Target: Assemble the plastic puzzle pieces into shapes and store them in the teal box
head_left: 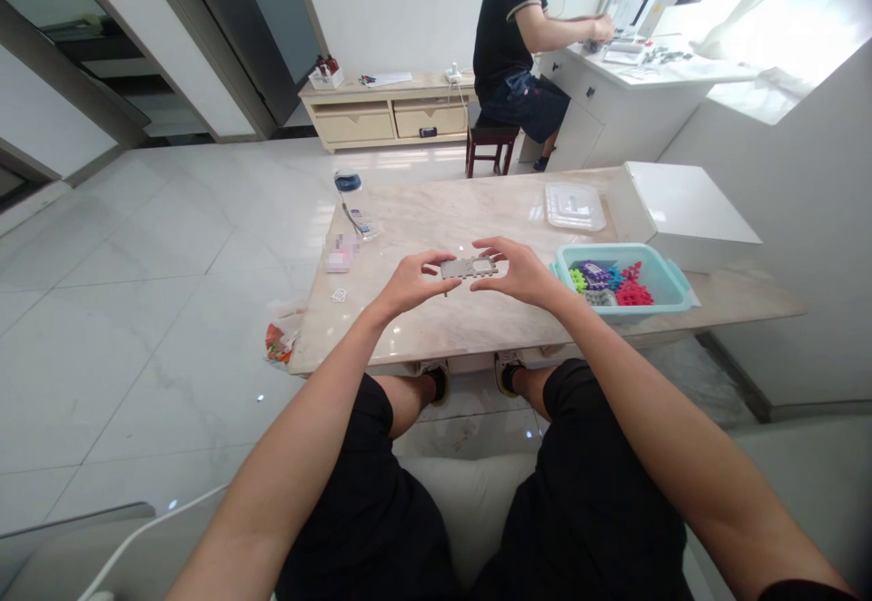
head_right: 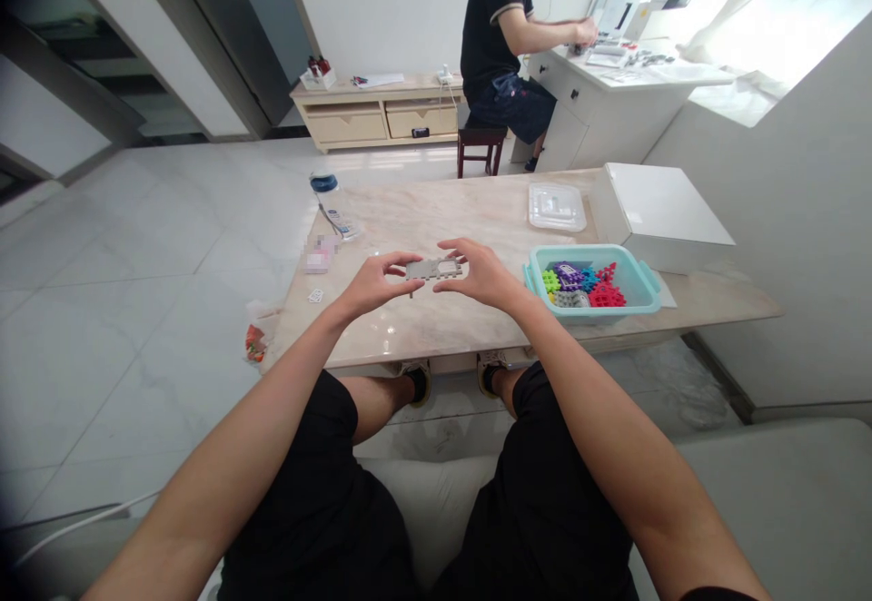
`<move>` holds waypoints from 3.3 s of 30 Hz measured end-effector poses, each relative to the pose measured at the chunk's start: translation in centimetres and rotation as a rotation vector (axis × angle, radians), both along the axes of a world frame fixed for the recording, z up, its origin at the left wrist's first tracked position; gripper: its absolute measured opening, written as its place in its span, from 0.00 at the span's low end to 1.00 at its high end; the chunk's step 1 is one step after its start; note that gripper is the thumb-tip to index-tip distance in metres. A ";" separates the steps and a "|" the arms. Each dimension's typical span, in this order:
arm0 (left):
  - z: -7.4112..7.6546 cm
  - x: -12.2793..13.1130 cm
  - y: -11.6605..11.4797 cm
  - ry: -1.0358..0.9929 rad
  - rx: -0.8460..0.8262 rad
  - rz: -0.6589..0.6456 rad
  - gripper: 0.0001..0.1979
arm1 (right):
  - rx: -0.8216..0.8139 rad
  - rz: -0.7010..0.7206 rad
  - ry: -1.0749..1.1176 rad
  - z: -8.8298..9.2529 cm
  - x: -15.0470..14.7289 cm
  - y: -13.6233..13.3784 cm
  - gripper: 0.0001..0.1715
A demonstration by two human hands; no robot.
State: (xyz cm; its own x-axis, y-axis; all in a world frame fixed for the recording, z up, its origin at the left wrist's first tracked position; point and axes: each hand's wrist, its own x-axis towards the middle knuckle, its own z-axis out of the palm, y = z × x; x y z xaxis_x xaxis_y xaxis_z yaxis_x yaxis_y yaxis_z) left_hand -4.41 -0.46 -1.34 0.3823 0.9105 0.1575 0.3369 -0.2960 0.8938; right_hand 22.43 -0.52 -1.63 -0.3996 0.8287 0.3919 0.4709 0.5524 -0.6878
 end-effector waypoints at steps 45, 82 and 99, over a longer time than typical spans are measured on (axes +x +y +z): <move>0.9 -0.7 -0.6 0.001 -0.376 -0.195 0.26 | 0.250 0.216 -0.179 0.3 -2.0 0.6 0.05; 0.6 -0.4 -0.9 0.015 -0.332 -0.242 0.26 | 0.231 0.249 -0.152 0.7 -2.7 0.3 0.09; -1.2 -0.4 0.4 0.031 -0.145 0.141 0.30 | 0.178 -0.120 -0.166 -0.2 6.3 1.8 0.19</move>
